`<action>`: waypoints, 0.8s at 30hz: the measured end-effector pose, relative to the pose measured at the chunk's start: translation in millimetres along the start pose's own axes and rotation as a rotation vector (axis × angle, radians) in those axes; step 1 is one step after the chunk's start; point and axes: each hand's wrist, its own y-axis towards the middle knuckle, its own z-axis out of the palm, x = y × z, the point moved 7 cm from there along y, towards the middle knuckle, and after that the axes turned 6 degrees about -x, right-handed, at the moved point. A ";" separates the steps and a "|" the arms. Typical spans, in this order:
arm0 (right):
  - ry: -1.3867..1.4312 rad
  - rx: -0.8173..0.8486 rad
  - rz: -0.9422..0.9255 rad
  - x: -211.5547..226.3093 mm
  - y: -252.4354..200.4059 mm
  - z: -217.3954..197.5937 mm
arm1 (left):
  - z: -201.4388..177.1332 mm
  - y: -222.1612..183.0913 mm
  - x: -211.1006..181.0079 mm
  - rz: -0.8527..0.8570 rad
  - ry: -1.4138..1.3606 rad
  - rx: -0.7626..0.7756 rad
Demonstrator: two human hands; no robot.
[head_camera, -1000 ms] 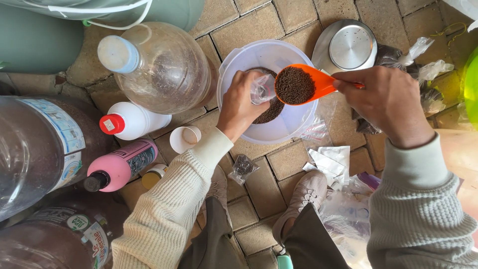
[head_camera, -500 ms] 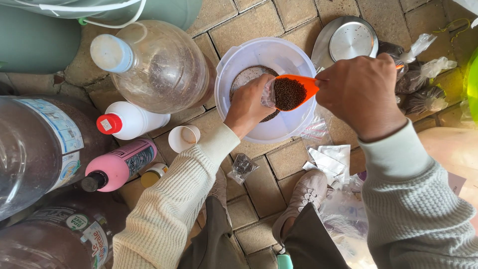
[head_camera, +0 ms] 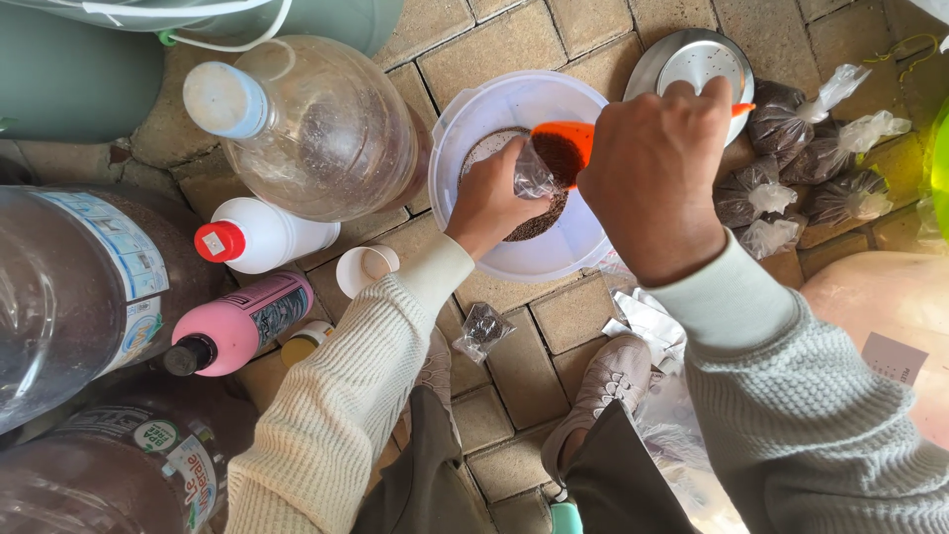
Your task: The person fills small plastic bags with dark brown pellets from a large bucket using a measuring cup and a scoop, then places the filled bags onto a digital scale.
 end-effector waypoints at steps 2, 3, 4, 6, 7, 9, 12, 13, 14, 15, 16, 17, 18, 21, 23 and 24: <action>0.036 -0.074 -0.005 -2.1 -4.5 -2.5 | -4.6 -1.7 0.6 0.028 -0.120 -0.032; 0.036 -0.074 -0.006 -3.2 -7.1 -2.4 | -5.0 -2.0 1.7 0.028 -0.120 -0.033; 0.085 -0.097 0.003 -4.8 -9.8 -3.8 | -6.3 -2.1 3.0 0.025 -0.132 -0.048; 0.133 -0.120 0.011 -7.1 -13.2 -13.5 | -7.9 -2.2 4.5 0.023 -0.146 -0.063; 0.162 -0.170 0.018 -8.1 -13.9 -25.3 | -10.0 -2.1 4.4 0.031 -0.136 -0.082; 0.191 -0.221 0.023 -9.8 -18.1 -43.0 | -13.8 -2.1 5.1 0.038 -0.126 -0.103; 0.232 -0.310 0.022 -14.2 -31.8 -60.4 | -18.6 -2.3 7.9 0.006 -0.105 -0.110; 0.278 -0.325 0.029 -16.9 -37.5 -61.5 | -20.3 -2.4 8.2 -0.015 -0.119 -0.108; 0.324 -0.339 0.036 -19.6 -43.3 -62.4 | -21.9 -2.5 8.5 -0.036 -0.133 -0.105; 0.324 -0.339 0.035 -21.3 -46.8 -58.9 | -24.1 -3.8 7.6 -0.037 -0.133 -0.106; 0.369 -0.338 0.069 -25.7 -50.5 -54.7 | -26.4 -5.0 5.6 -0.025 -0.155 -0.110; 0.414 -0.336 0.104 -30.5 -54.5 -50.4 | -28.3 -6.1 3.4 -0.012 -0.177 -0.113; 0.413 -0.336 0.103 -32.9 -58.2 -45.5 | -30.2 -7.7 3.3 -0.012 -0.178 -0.114; 0.397 -0.320 0.181 -39.8 -66.3 -23.9 | -42.2 -12.4 -8.8 0.125 -0.177 -0.170; 0.304 -0.227 0.168 -30.9 -67.7 1.1 | -40.5 -14.8 -8.0 0.033 -0.171 -0.062; 0.305 -0.227 0.171 -20.2 -65.0 16.1 | -41.6 -16.2 -10.5 0.035 -0.169 -0.060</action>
